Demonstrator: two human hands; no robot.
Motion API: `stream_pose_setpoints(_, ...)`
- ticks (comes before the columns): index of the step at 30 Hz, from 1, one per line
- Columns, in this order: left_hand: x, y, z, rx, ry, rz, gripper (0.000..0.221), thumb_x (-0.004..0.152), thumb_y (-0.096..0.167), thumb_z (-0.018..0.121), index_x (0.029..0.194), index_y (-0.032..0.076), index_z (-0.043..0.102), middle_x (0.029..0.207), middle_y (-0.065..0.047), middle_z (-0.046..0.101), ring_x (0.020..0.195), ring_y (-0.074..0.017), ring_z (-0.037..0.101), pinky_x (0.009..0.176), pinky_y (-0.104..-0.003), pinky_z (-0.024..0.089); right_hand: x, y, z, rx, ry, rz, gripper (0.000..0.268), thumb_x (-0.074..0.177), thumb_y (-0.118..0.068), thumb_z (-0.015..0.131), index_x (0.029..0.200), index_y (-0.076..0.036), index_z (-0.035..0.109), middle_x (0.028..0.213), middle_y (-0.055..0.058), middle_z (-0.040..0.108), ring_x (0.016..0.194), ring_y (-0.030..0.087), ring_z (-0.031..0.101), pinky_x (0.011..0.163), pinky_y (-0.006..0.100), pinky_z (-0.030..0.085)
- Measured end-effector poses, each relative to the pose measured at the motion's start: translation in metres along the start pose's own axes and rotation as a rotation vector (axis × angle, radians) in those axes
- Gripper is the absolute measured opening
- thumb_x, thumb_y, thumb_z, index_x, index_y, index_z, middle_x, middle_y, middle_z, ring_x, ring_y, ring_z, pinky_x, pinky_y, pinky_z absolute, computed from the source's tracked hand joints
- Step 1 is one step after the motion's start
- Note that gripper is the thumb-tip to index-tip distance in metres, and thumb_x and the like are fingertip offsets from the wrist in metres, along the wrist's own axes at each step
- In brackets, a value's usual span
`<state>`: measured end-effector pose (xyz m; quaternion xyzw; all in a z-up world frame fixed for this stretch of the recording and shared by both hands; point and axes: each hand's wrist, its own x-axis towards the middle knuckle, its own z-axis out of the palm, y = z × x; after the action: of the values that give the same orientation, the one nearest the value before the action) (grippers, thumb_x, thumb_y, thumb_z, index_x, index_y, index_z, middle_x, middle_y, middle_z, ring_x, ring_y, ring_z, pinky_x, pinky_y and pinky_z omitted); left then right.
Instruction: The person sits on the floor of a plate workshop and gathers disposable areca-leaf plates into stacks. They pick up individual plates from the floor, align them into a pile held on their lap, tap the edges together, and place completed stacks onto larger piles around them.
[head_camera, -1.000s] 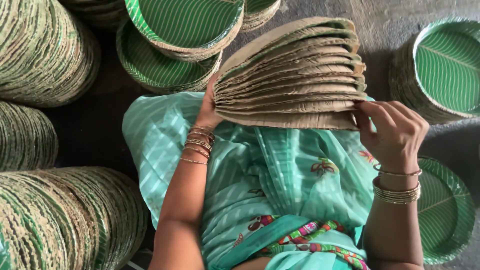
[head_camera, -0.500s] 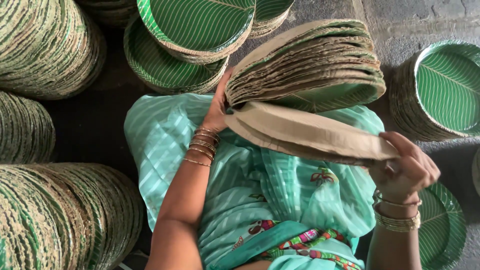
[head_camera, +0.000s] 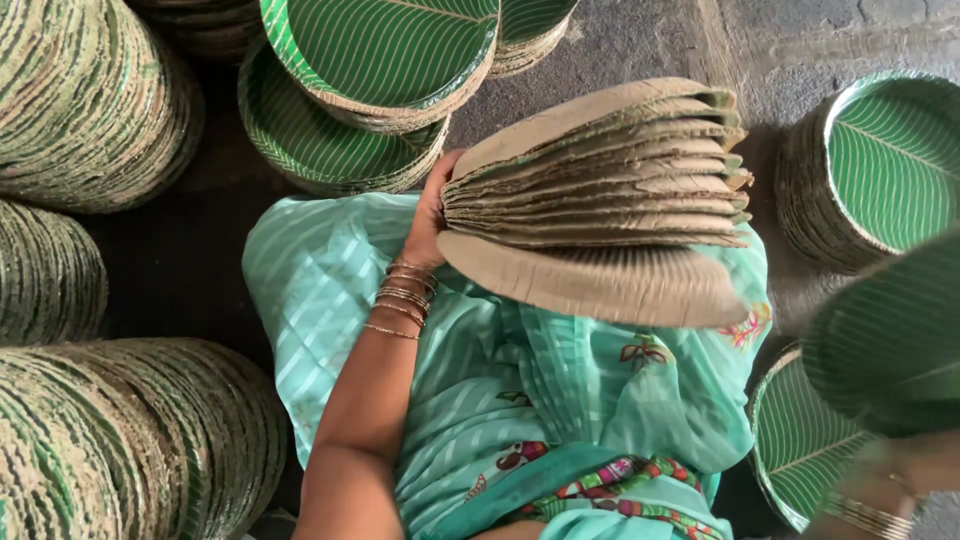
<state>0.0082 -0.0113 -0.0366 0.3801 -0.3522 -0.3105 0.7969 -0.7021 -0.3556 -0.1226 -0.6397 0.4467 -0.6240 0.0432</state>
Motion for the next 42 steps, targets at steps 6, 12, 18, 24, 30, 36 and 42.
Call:
stream_pose_setpoints(6,0.0,0.005,0.006,0.063,0.037,-0.025,0.08,0.09,-0.003,0.076,0.159,0.009,0.037,0.151,-0.005,0.052,0.139,-0.0178,0.051,0.12,-0.035,0.043,-0.092,-0.001,-0.03,-0.427,0.009,0.412,0.042,0.087,0.003,0.061,0.128,0.003,0.053,0.138,0.023,0.048,0.114,0.028,0.056,0.1,0.041,0.053)
stream_pose_setpoints(12,0.001,-0.006,0.004,0.017,0.049,-0.016,0.08,0.091,-0.003,0.077,0.16,0.008,0.037,0.152,-0.005,0.053,0.138,-0.0179,0.052,0.12,-0.035,0.045,-0.039,-0.251,0.068,-0.656,-0.112,-0.093,0.051,0.088,-0.019,0.073,0.13,-0.001,0.049,0.15,0.022,0.037,0.13,0.035,0.052,0.101,0.05,0.056)
stream_pose_setpoints(18,-0.003,-0.004,0.009,0.018,0.048,0.009,0.091,0.085,-0.004,0.083,0.16,0.009,0.034,0.154,-0.005,0.051,0.14,-0.0177,0.052,0.121,-0.036,0.045,-0.019,-0.416,0.135,0.0,-0.375,-0.524,0.05,0.11,-0.036,0.066,0.139,0.001,0.049,0.142,0.021,0.049,0.134,0.033,0.051,0.103,0.042,0.058)
stream_pose_setpoints(24,-0.004,-0.012,0.001,-0.05,0.052,0.025,0.101,0.079,-0.006,0.087,0.162,0.009,0.032,0.154,-0.006,0.052,0.14,-0.0185,0.053,0.121,-0.038,0.045,-0.017,-0.468,0.172,0.298,-0.369,-0.432,0.028,0.112,-0.013,0.071,0.129,0.0,0.054,0.117,0.018,0.07,0.106,0.028,0.069,0.092,0.036,0.058)
stream_pose_setpoints(30,0.0,-0.018,-0.005,-0.116,0.076,0.022,0.105,0.077,-0.009,0.087,0.162,0.011,0.028,0.153,-0.007,0.053,0.138,-0.0206,0.055,0.12,-0.041,0.047,-0.003,-0.5,0.179,0.292,-0.394,-0.407,0.017,0.11,-0.007,0.075,0.111,-0.001,0.059,0.111,0.018,0.072,0.099,0.027,0.073,0.09,0.034,0.061)
stream_pose_setpoints(36,-0.002,-0.011,-0.009,0.001,0.07,0.001,0.1,0.079,-0.006,0.087,0.162,0.008,0.032,0.154,-0.005,0.052,0.138,-0.0173,0.053,0.12,-0.038,0.045,-0.012,-0.502,0.183,0.451,-0.512,-0.243,0.031,0.102,-0.025,0.074,0.106,-0.006,0.049,0.109,0.014,0.072,0.095,0.023,0.072,0.085,0.029,0.059)
stream_pose_setpoints(42,-0.001,0.006,-0.002,0.169,0.075,-0.028,0.091,0.085,0.003,0.085,0.161,0.004,0.036,0.154,-0.004,0.053,0.141,-0.0161,0.051,0.124,-0.035,0.04,-0.004,-0.503,0.17,0.278,-0.619,-0.379,0.064,0.1,-0.05,0.064,0.14,-0.001,0.056,0.104,0.011,0.073,0.089,0.025,0.069,0.086,0.033,0.054)
